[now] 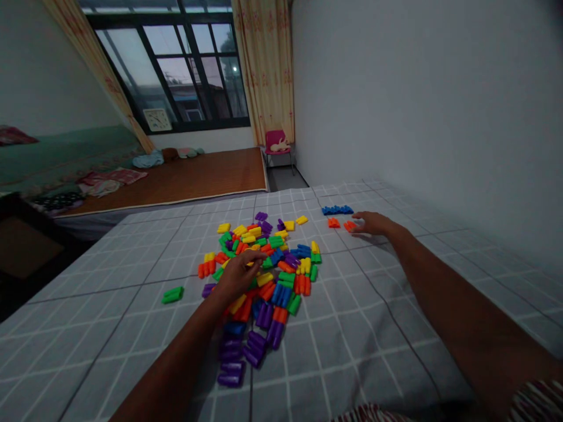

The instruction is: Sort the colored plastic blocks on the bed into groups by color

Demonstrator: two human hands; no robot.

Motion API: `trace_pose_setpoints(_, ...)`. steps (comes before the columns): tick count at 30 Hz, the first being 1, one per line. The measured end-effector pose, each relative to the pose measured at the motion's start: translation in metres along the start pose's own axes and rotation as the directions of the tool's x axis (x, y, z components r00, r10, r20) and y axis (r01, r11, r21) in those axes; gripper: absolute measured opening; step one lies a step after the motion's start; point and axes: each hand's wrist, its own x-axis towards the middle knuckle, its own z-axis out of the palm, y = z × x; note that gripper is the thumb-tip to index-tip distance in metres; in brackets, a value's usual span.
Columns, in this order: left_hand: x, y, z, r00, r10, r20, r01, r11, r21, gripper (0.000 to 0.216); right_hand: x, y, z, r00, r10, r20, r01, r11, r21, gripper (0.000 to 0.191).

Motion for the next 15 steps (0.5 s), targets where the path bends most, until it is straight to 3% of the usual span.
trace_pose_setpoints(8, -0.002, -0.001, 0.006, 0.999, 0.035, 0.030, -0.037, 0.997, 0.068, 0.025, 0.022, -0.009, 0.010, 0.998, 0.022, 0.060, -0.023, 1.000, 0.010, 0.052)
trace_pose_setpoints(11, -0.003, 0.004, 0.004, 0.998, 0.053, 0.039, -0.056, 0.996, 0.076, 0.025, 0.027, -0.015, 0.004, 0.992, 0.048, 0.114, -0.047, 0.999, -0.018, 0.065)
trace_pose_setpoints(15, -0.002, 0.007, -0.011, 0.997, 0.069, -0.040, -0.066, 0.995, 0.077, 0.026, 0.028, -0.032, 0.006, 1.000, -0.005, 0.020, 0.005, 1.000, -0.016, 0.073)
